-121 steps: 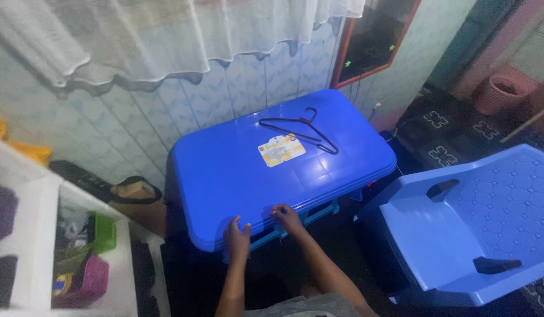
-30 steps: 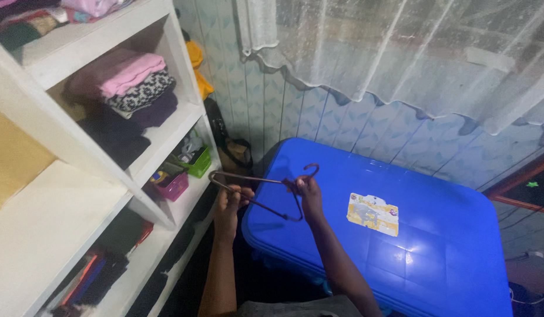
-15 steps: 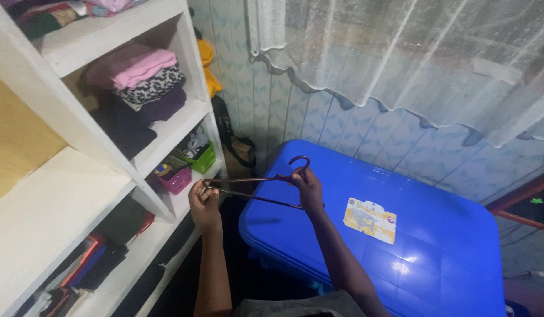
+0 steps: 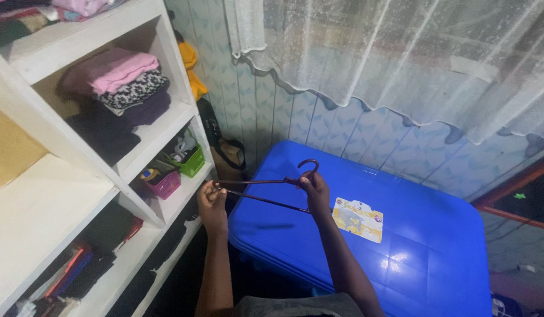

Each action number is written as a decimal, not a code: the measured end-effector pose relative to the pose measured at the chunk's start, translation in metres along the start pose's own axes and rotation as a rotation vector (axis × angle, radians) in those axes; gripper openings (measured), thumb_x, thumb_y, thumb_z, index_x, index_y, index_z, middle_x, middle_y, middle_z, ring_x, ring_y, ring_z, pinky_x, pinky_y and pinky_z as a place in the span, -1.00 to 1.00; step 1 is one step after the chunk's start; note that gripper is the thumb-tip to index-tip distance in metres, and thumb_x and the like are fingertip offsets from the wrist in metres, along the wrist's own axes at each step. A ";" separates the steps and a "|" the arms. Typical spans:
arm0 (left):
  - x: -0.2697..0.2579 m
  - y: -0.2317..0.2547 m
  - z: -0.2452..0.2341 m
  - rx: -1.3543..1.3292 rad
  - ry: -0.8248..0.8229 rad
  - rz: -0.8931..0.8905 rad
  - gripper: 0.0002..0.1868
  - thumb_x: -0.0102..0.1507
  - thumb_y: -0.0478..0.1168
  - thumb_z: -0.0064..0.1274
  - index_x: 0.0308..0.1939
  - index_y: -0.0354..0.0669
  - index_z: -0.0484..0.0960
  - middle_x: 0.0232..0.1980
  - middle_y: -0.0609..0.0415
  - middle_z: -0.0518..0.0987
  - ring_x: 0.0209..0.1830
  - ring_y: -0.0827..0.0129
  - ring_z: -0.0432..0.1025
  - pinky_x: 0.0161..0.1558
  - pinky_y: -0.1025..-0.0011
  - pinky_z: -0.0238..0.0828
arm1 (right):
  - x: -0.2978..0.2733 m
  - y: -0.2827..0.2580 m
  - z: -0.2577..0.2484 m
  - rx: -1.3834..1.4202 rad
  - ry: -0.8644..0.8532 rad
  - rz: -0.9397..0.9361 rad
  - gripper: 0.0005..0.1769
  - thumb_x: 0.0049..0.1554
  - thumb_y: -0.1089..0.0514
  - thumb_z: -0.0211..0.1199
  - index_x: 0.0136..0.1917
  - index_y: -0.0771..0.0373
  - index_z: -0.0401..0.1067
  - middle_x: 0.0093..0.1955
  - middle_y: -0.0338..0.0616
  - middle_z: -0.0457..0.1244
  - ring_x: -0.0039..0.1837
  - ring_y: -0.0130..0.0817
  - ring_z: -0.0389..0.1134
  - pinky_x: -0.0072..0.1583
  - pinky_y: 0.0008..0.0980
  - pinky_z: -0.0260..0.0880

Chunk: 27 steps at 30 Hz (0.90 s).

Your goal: The person buttons a white shirt on a blue container, removes a hanger, and then carries the shirt to a shelf and puts it away.

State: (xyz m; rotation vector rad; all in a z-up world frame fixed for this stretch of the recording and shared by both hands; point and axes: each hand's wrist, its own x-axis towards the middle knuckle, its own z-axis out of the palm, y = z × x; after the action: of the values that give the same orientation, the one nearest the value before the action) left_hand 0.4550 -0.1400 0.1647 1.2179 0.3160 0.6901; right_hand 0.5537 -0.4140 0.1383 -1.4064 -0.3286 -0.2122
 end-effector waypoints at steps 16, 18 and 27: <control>-0.013 0.022 -0.029 0.580 0.068 0.075 -0.48 0.18 -0.25 0.23 0.23 -0.19 0.53 0.05 -0.10 0.51 0.01 0.24 0.42 0.03 0.31 0.44 | -0.004 0.000 0.025 -0.141 -0.095 0.037 -0.79 0.22 0.10 0.28 -0.05 0.31 0.41 -0.16 -0.18 0.33 -0.09 -0.44 0.36 0.01 -0.40 0.38; -0.015 0.025 -0.030 0.842 0.048 0.197 -0.48 0.15 -0.19 0.28 0.19 -0.15 0.58 0.11 -0.16 0.49 0.11 0.14 0.41 0.12 0.24 0.40 | -0.007 -0.001 0.027 -0.113 -0.080 0.060 -0.78 0.20 0.09 0.28 -0.05 0.31 0.41 -0.15 -0.20 0.33 -0.10 -0.45 0.38 0.00 -0.40 0.40; -0.030 0.039 -0.017 1.266 -0.189 0.481 -0.65 0.18 0.13 0.24 -0.12 0.05 0.77 0.00 0.01 0.66 0.23 -0.05 0.35 0.24 -0.28 -0.12 | -0.016 -0.002 0.033 -0.257 -0.154 -0.055 -0.78 0.24 0.10 0.30 -0.12 0.31 0.43 -0.21 -0.24 0.29 -0.13 -0.50 0.29 -0.05 -0.44 0.30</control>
State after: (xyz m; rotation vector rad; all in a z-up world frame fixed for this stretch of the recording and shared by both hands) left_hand 0.4105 -0.1390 0.1913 2.6075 0.2999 0.7797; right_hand 0.5348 -0.3822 0.1392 -1.6735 -0.4803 -0.1971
